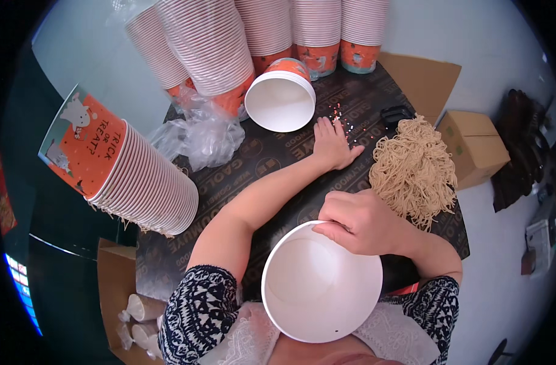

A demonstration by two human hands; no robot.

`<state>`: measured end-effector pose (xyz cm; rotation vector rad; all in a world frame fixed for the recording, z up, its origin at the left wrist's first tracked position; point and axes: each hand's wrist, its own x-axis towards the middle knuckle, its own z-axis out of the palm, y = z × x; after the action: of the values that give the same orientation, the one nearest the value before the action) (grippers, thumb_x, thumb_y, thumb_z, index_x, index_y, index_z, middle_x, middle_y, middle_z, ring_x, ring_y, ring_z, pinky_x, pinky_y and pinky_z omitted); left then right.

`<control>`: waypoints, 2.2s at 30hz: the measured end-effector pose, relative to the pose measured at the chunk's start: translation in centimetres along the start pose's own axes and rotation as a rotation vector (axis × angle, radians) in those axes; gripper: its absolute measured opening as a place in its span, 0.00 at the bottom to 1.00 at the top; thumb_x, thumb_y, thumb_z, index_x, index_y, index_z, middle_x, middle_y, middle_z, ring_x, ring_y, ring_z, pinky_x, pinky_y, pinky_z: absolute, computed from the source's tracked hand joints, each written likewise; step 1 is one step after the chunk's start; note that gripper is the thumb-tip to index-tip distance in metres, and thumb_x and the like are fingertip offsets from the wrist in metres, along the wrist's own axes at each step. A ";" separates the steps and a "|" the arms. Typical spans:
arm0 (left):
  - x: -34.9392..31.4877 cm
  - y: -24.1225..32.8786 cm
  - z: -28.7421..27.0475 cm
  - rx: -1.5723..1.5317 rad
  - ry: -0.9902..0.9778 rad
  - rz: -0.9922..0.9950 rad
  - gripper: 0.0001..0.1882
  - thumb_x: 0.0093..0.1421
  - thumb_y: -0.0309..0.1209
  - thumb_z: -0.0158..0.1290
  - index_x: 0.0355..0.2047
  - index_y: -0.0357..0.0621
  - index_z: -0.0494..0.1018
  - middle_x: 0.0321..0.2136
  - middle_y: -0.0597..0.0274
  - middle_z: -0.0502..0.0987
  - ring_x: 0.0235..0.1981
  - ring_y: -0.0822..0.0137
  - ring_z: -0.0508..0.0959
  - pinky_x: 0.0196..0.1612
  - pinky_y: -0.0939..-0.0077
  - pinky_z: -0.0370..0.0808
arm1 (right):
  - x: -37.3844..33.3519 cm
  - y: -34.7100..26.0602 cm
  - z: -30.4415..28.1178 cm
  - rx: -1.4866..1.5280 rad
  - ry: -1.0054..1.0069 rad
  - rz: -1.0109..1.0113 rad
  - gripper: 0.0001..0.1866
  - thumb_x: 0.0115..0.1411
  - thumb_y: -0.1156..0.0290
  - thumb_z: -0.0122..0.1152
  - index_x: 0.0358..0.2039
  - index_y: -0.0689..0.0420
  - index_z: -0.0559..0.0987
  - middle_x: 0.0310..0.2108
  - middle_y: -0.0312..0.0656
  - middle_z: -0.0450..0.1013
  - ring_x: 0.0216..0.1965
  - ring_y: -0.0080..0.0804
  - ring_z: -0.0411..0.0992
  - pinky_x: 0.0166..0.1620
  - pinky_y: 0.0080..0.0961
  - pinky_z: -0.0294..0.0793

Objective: Tying strings onto paper bowls for holiday packaging.

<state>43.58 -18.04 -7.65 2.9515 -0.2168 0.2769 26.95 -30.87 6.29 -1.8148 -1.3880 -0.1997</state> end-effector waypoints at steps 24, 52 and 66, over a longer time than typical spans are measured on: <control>-15.4 -7.1 -24.0 -0.923 0.007 0.224 0.25 0.63 0.41 0.53 0.49 0.30 0.74 0.42 0.57 0.80 0.47 0.67 0.77 0.54 0.71 0.71 | 2.2 4.2 1.2 0.003 0.033 0.506 0.13 0.57 0.67 0.65 0.23 0.65 0.79 0.17 0.46 0.74 0.19 0.29 0.73 0.24 0.31 0.69; -20.4 -1.9 -18.4 -0.646 0.368 -0.031 0.18 0.57 0.35 0.64 0.39 0.32 0.75 0.14 0.59 0.74 0.15 0.69 0.74 0.22 0.73 0.71 | 5.9 2.9 1.2 1.048 0.278 0.544 0.09 0.68 0.74 0.48 0.43 0.63 0.76 0.28 0.31 0.68 0.16 0.09 0.53 0.19 0.10 0.48; -20.9 -3.6 -21.5 -0.769 0.087 -0.109 0.05 0.64 0.23 0.55 0.31 0.33 0.76 0.21 0.68 0.76 0.22 0.79 0.75 0.25 0.84 0.72 | 3.2 2.6 2.0 0.340 0.038 0.327 0.04 0.59 0.75 0.64 0.32 0.62 0.81 0.25 0.28 0.73 0.27 0.11 0.66 0.29 0.15 0.66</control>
<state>20.11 -7.98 8.56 2.1765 -0.1127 0.2364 29.71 -27.35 5.52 -1.7080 -1.0084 0.1635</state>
